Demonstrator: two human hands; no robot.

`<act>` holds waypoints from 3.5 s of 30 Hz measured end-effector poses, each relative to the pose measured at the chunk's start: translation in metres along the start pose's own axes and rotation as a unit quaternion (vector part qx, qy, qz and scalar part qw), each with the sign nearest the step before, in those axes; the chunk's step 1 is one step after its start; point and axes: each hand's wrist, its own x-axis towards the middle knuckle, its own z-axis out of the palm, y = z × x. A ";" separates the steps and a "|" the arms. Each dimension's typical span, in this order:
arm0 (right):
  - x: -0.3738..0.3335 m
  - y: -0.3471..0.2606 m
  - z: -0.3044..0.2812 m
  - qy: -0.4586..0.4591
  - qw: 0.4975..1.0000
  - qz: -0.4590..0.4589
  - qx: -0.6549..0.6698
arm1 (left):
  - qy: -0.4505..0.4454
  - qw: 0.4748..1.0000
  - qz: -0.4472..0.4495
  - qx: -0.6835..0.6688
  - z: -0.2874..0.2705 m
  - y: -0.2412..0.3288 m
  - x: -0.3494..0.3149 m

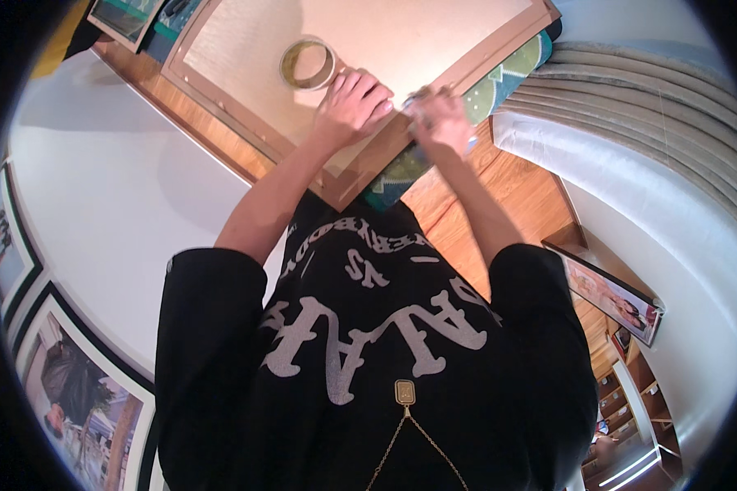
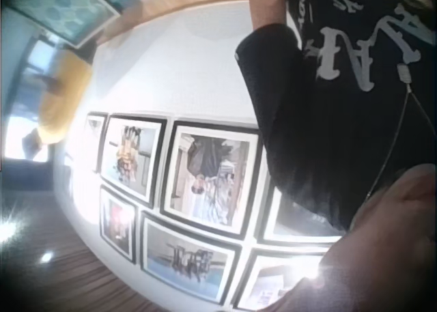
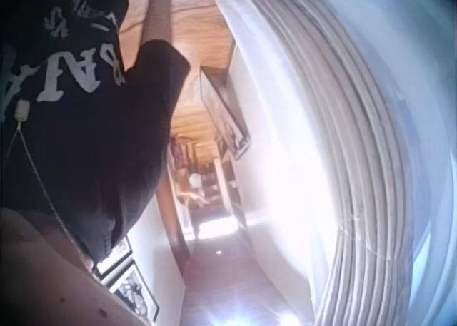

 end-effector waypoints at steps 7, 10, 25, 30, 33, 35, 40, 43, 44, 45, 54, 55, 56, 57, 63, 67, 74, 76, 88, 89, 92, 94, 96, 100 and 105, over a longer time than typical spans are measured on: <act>-0.097 -0.121 0.020 -0.110 0.989 -0.059 0.084 | -0.016 1.000 -0.001 -0.003 0.004 -0.005 -0.003; -0.097 -0.140 0.018 -0.108 0.989 -0.048 0.083 | -0.030 0.999 -0.003 -0.014 0.003 -0.007 -0.001; 0.099 -0.079 -0.041 -0.001 0.997 -0.008 0.073 | -0.046 0.945 -0.245 -0.211 -0.104 -0.058 0.016; 0.020 -0.155 -0.027 -0.167 0.950 -0.076 0.252 | 0.132 0.477 -0.483 -0.723 -0.109 0.017 -0.038; -0.015 -0.161 -0.050 -0.265 0.915 -0.033 0.301 | 0.086 0.573 -0.498 -0.646 -0.119 0.037 -0.073; -0.038 -0.158 -0.059 -0.317 0.863 -0.003 0.392 | 0.070 0.585 -0.505 -0.630 -0.127 0.052 -0.095; -0.063 -0.163 -0.076 -0.357 0.858 0.015 0.368 | 0.132 0.728 -0.462 -0.489 -0.138 0.077 -0.132; -0.070 -0.162 -0.075 -0.404 0.875 0.055 0.261 | 0.154 0.912 -0.310 -0.218 -0.163 0.084 -0.129; -0.072 -0.157 -0.065 -0.432 0.859 0.101 0.256 | 0.186 0.941 -0.233 -0.162 -0.169 0.085 -0.127; -0.069 -0.155 -0.060 -0.458 0.840 0.148 0.251 | 0.217 0.959 -0.152 -0.103 -0.175 0.084 -0.122; -0.039 -0.203 -0.018 -0.308 0.887 0.074 0.337 | 0.236 0.969 0.054 0.053 -0.258 -0.006 -0.073; -0.030 -0.207 -0.009 -0.343 0.878 0.120 0.311 | 0.205 0.977 0.053 0.023 -0.268 -0.009 -0.061; -0.022 -0.214 -0.005 -0.326 0.887 0.111 0.307 | 0.206 0.977 0.051 0.006 -0.273 -0.030 -0.054; -0.014 -0.224 -0.006 -0.307 0.897 0.101 0.301 | 0.208 0.977 0.049 -0.011 -0.276 -0.054 -0.048; 0.038 -0.299 0.014 -0.191 0.832 0.177 0.490 | 0.192 0.970 0.134 -0.061 -0.321 -0.169 0.029; 0.044 -0.308 0.051 -0.133 0.818 0.257 0.498 | 0.071 0.936 0.343 -0.037 -0.344 -0.169 0.066; 0.088 -0.350 0.073 -0.058 0.784 0.275 0.554 | 0.056 0.983 0.120 -0.125 -0.335 -0.262 0.116; 0.093 -0.332 0.104 -0.039 0.762 0.322 0.560 | 0.081 0.936 0.322 -0.118 -0.337 -0.233 0.135; 0.306 -0.307 0.163 0.193 0.840 0.358 0.359 | -0.067 0.952 0.252 -0.162 -0.082 -0.414 0.390; 0.326 -0.289 0.171 0.230 0.810 0.366 0.396 | -0.053 0.958 0.244 -0.139 -0.062 -0.422 0.408; 0.366 -0.252 0.187 0.296 0.778 0.363 0.419 | -0.025 0.970 0.225 -0.095 -0.022 -0.433 0.440; 0.380 -0.243 0.192 0.320 0.774 0.363 0.409 | -0.027 0.970 0.219 -0.101 -0.008 -0.433 0.449; 0.385 -0.244 0.195 0.337 0.766 0.373 0.400 | 0.017 0.969 0.228 -0.093 -0.002 -0.435 0.449; 0.387 -0.245 0.194 0.301 0.757 0.410 0.410 | -0.001 0.971 0.215 -0.105 0.001 -0.439 0.454; 0.398 -0.252 0.192 0.322 0.745 0.402 0.425 | -0.052 0.938 0.266 -0.214 0.010 -0.447 0.465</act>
